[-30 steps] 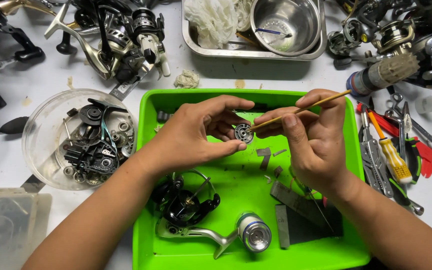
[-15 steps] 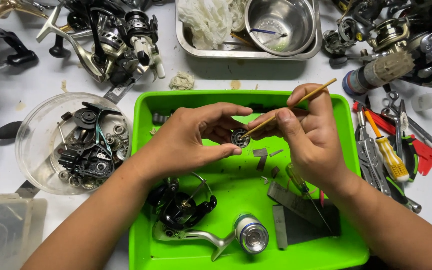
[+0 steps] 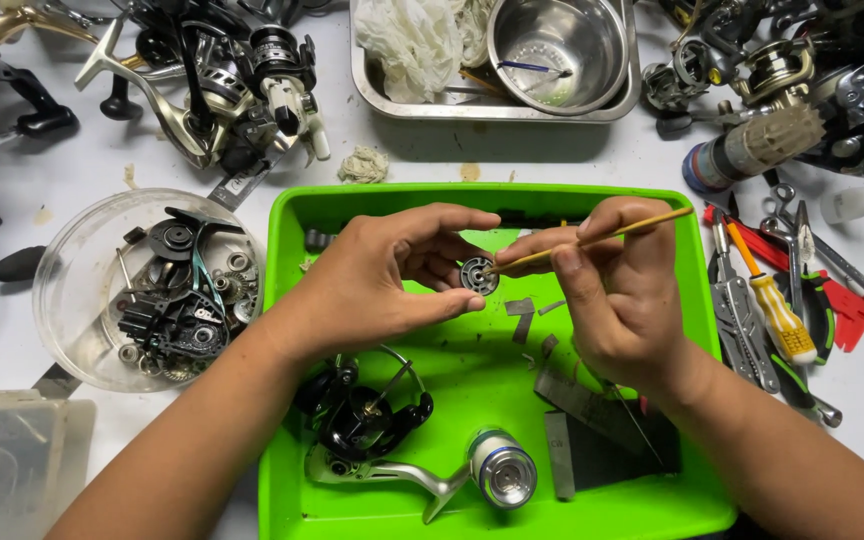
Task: Disassembling and cleaning a fishing reel using a screwdriver and cloth on a workbench.
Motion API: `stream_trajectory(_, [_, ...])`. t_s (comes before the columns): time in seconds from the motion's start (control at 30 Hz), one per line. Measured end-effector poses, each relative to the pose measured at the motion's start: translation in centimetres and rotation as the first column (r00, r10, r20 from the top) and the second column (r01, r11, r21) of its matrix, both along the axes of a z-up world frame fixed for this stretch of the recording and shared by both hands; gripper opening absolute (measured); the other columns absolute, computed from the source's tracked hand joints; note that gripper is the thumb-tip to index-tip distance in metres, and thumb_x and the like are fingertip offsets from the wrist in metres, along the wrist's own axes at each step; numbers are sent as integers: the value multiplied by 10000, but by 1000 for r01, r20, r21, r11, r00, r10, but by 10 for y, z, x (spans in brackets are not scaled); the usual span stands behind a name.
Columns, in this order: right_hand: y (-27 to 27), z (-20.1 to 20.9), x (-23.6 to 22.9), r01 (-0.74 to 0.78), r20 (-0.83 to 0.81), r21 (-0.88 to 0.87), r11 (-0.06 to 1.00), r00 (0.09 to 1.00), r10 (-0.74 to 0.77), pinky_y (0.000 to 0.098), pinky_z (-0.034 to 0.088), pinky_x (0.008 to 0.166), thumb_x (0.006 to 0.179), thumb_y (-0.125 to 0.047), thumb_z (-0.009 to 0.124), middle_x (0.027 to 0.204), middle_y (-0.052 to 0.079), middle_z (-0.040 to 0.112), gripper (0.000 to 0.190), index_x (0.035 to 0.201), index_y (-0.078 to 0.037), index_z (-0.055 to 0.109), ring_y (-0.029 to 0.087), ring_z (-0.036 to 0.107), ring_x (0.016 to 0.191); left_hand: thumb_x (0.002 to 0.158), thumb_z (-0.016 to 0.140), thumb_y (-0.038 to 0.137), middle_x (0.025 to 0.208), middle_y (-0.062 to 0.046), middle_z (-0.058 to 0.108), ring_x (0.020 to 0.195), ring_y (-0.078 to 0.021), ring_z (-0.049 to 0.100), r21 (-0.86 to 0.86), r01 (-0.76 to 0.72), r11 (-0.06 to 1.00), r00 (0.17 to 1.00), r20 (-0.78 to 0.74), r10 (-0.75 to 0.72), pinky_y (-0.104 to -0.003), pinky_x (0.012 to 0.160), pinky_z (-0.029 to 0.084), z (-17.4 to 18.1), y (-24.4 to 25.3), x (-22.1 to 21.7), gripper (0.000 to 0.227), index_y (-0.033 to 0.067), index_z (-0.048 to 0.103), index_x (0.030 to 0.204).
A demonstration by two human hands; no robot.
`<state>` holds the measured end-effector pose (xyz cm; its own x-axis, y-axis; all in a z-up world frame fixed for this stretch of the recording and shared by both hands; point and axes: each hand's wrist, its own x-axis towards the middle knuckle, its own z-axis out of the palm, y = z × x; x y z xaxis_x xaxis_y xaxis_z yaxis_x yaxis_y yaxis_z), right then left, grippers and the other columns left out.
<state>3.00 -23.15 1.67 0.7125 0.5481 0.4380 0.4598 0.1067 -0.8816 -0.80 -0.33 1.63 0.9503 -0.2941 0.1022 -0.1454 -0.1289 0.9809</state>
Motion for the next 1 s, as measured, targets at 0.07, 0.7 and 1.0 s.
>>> stream_trajectory(0.07, [-2,1,1,-24,44,-28,999,999,25,472,664,915,1091,-9,376,1025,206,568,172,1173,-119,273,370,769,962,823,824,101,1046,-27,782,945,-89,748,1,0,1000,1000,6,0,-237,914,659,1,0,0,566,123,612,1348])
stream_trajectory(0.7, [0,4,4,53,467,-166,985,884,31,469,662,748,1014,-77,511,1051,323,707,313,768,-42,320,446,788,911,815,843,133,909,7,801,801,-18,709,1,-51,999,998,-41,51,-163,745,607,2,-2,-1,357,95,744,1156])
stream_trajectory(1.0, [0,6,6,-26,427,-114,993,901,73,485,676,822,1026,26,466,976,320,676,296,1091,-90,201,419,781,891,807,841,130,961,-2,810,824,-28,724,19,-71,997,996,-56,72,-168,746,618,1,-2,-1,381,94,741,1172])
